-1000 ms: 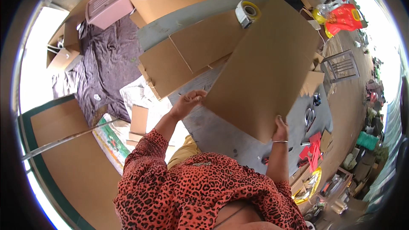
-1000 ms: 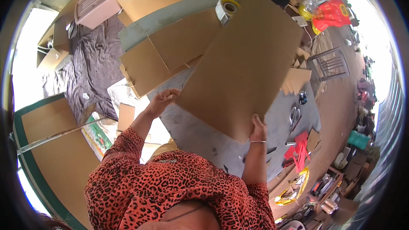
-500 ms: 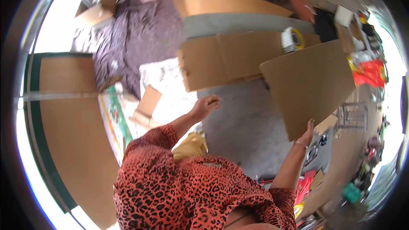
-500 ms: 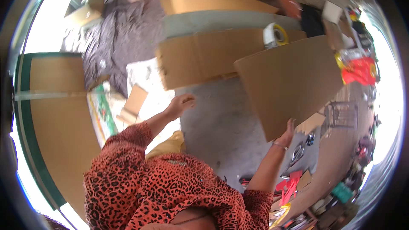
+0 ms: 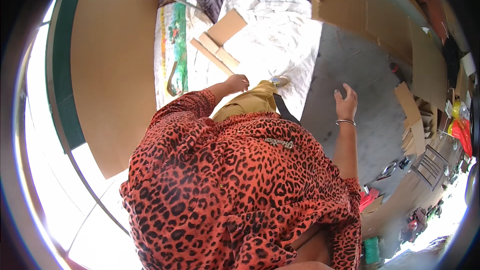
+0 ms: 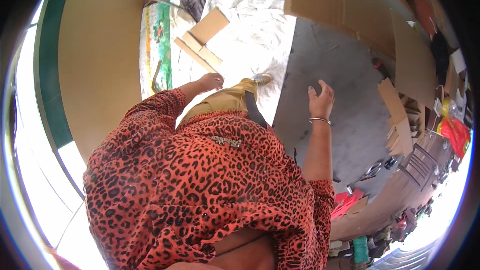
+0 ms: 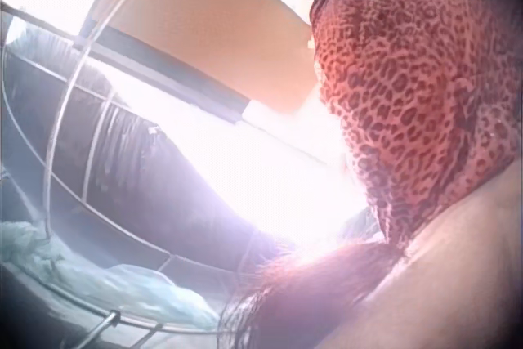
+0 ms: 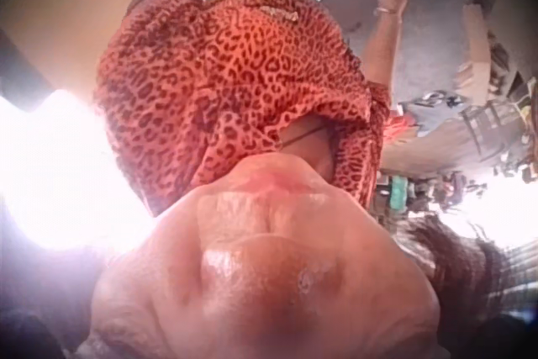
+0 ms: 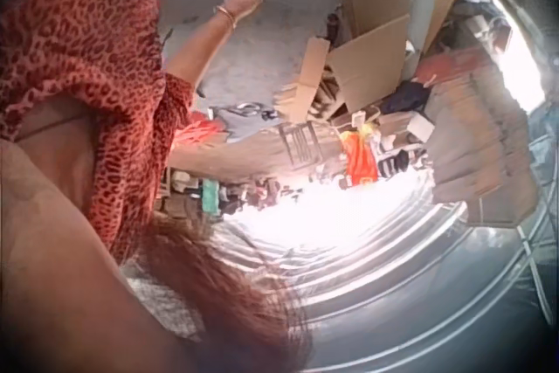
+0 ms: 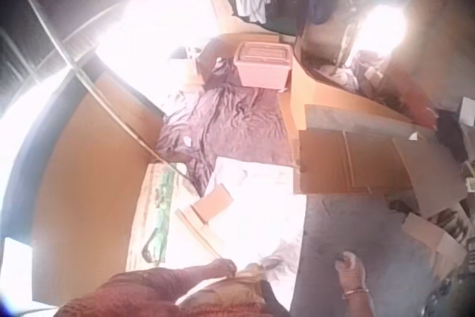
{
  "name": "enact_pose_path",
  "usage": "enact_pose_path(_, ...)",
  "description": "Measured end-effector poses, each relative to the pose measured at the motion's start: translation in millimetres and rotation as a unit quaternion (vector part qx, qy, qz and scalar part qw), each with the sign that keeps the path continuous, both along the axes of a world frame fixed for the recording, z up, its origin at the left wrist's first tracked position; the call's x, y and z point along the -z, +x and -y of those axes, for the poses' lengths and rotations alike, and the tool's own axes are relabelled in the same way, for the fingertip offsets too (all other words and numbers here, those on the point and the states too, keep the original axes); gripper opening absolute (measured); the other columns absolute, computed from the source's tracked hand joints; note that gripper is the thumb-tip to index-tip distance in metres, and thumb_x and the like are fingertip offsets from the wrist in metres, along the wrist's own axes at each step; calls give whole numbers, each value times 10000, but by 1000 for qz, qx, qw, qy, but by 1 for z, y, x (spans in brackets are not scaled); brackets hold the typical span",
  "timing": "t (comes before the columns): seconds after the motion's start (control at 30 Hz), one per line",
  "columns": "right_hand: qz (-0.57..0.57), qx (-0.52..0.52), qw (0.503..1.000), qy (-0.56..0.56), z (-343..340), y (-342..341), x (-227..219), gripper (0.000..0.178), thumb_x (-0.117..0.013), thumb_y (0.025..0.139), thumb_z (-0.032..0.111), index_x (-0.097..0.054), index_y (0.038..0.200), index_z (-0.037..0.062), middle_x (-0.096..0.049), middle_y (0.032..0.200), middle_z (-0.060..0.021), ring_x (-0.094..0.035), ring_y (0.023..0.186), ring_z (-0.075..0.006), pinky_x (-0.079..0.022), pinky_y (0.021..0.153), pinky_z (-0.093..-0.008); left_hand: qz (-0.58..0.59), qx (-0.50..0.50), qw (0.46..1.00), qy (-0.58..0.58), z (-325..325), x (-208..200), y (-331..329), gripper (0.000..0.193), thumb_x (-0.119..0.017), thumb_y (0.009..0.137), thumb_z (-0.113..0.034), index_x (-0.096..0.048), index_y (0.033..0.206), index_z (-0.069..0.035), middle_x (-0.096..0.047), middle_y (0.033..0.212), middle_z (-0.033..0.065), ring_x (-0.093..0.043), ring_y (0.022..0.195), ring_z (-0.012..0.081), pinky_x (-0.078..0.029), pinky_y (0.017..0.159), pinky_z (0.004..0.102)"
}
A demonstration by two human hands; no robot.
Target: The person folds a flat cardboard sheet into a cylindrical tube, places a potted plant inside, and secures the seam with tape. The person then retrieves another cardboard sheet and begins folding it into a second tube.
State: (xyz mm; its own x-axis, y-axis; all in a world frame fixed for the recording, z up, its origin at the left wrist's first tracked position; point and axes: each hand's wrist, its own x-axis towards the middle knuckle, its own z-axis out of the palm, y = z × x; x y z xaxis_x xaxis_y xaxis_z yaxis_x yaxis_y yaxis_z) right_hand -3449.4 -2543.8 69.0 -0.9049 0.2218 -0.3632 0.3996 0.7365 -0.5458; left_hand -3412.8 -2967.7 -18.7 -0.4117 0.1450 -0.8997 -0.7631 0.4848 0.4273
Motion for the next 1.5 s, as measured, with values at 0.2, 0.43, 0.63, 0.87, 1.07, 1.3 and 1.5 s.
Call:
enact_pose_path(0.2, -57, -92, 978, 179, 3, 5, 34, 683, -746, 802, 394, -467, 1379, 158, -403, 1420, -173, -360, 1336, -377, -332, 1080, -499, 59, -73, 989, -115, 67, -16, 71, 314, -608, 895, -235, -637, 1129, -28, -702, 966, 75, -649, 853, 164, -491, 682, 288)
enact_pose_path(0.43, -44, -69, 964, 255, -30, -28, 49, 814, -685, 784, 601, -417, 1435, 193, -325, 1498, -160, -279, 1404, -352, -250, 1128, -520, 130, -98, 972, -167, 82, -64, 113, 369, -612, 901, -242, -612, 1191, -12, -694, 1024, 84, -641, 930, 169, -490, 698, 292)
enact_pose_path(0.63, -139, -103, 943, 285, -59, -23, 62, 744, -555, 871, 617, -404, 1453, 181, -334, 1499, -153, -291, 1397, -341, -246, 1127, -516, 117, -50, 979, -161, 83, -68, 110, 350, -607, 893, -229, -628, 1154, 4, -697, 1021, 103, -661, 885, 175, -504, 711, 284)
enact_pose_path(0.87, -179, -130, 942, 253, -79, -33, 49, 690, -558, 898, 560, -442, 1422, 127, -376, 1467, -178, -373, 1341, -385, -306, 1092, -514, 72, -35, 990, -113, 58, 47, 79, 300, -639, 866, -165, -649, 1087, 37, -703, 953, 120, -681, 836, 189, -538, 737, 297)
enact_pose_path(1.07, -167, -131, 963, 168, -139, -29, -84, 616, -514, 967, 439, -421, 1421, 33, -423, 1432, -217, -390, 1330, -398, -318, 1092, -488, 47, 177, 975, -129, 27, 17, 59, 289, -650, 853, -194, -672, 1094, -38, -710, 974, 123, -688, 856, 181, -536, 749, 303)
enact_pose_path(1.3, -112, -147, 962, 200, -199, -11, -157, 542, -478, 993, 357, -436, 1396, -3, -480, 1398, -202, -498, 1256, -337, -397, 1052, -423, 103, 302, 921, -223, 49, 47, 31, 272, -597, 845, -290, -694, 1024, -109, -692, 1044, 153, -659, 980, 319, -516, 852, 395)
enact_pose_path(1.5, -86, -160, 946, 270, -198, 21, -155, 525, -466, 996, 330, -428, 1405, 4, -477, 1404, -193, -497, 1259, -326, -394, 1058, -414, 58, 416, 876, -236, 63, 141, 46, 283, -592, 848, -246, -687, 1082, -118, -521, 1353, 145, -572, 1147, 343, -481, 949, 444)
